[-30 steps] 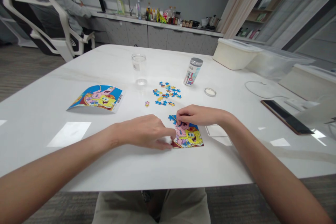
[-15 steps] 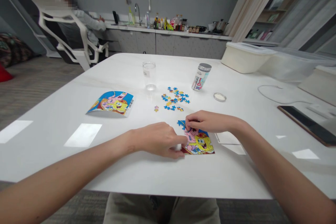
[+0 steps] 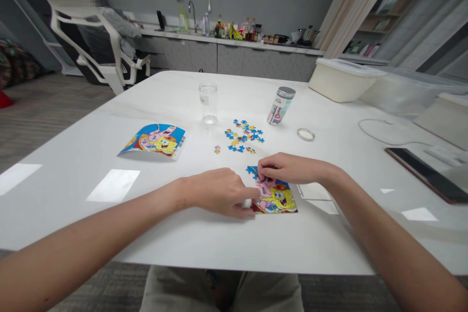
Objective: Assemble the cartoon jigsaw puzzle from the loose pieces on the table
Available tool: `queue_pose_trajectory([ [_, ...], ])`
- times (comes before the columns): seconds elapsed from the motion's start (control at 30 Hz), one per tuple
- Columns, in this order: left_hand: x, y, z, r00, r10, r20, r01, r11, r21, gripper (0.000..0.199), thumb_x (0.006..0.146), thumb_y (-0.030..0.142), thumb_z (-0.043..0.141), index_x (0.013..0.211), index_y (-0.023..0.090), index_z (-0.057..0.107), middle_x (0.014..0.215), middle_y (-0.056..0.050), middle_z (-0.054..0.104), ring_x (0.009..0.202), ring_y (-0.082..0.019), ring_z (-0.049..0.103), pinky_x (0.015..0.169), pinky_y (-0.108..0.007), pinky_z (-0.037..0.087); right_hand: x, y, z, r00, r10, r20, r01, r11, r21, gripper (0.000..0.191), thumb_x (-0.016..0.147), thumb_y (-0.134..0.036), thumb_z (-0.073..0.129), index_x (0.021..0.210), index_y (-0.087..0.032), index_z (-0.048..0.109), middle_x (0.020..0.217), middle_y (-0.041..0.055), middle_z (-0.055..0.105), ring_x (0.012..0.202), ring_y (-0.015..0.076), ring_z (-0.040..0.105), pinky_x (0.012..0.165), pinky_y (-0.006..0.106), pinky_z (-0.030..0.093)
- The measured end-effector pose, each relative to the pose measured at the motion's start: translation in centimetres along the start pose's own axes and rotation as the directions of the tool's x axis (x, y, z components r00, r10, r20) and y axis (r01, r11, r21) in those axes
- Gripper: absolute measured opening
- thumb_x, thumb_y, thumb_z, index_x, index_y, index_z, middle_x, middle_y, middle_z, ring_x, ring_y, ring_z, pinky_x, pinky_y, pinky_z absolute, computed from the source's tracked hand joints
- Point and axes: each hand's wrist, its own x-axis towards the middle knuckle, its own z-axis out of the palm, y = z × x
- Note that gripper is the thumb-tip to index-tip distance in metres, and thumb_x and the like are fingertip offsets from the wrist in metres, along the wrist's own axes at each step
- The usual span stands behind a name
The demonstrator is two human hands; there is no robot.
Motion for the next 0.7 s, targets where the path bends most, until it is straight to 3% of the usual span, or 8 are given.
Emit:
queue_pose_trajectory([
  [0.7, 0.05, 0.03, -0.27, 0.999, -0.026, 0.025, 0.026, 1.000, 0.003, 0.012, 0.091, 0.030, 0.055, 0.094, 0.021, 0.062, 0.055, 0.004, 0.062, 0.044, -0.010, 0.048, 0.046, -0.025, 0.027, -0.16, -0.20, 0.15, 1.000, 0.009, -0.027, -0.011, 0.995, -0.102, 0.026, 0.092, -0.033, 0.042, 0.079, -0.019, 0.059, 0.079, 0.0027, 0.065, 0.067, 0.0138, 0.053, 0.059, 0.025, 0.038],
])
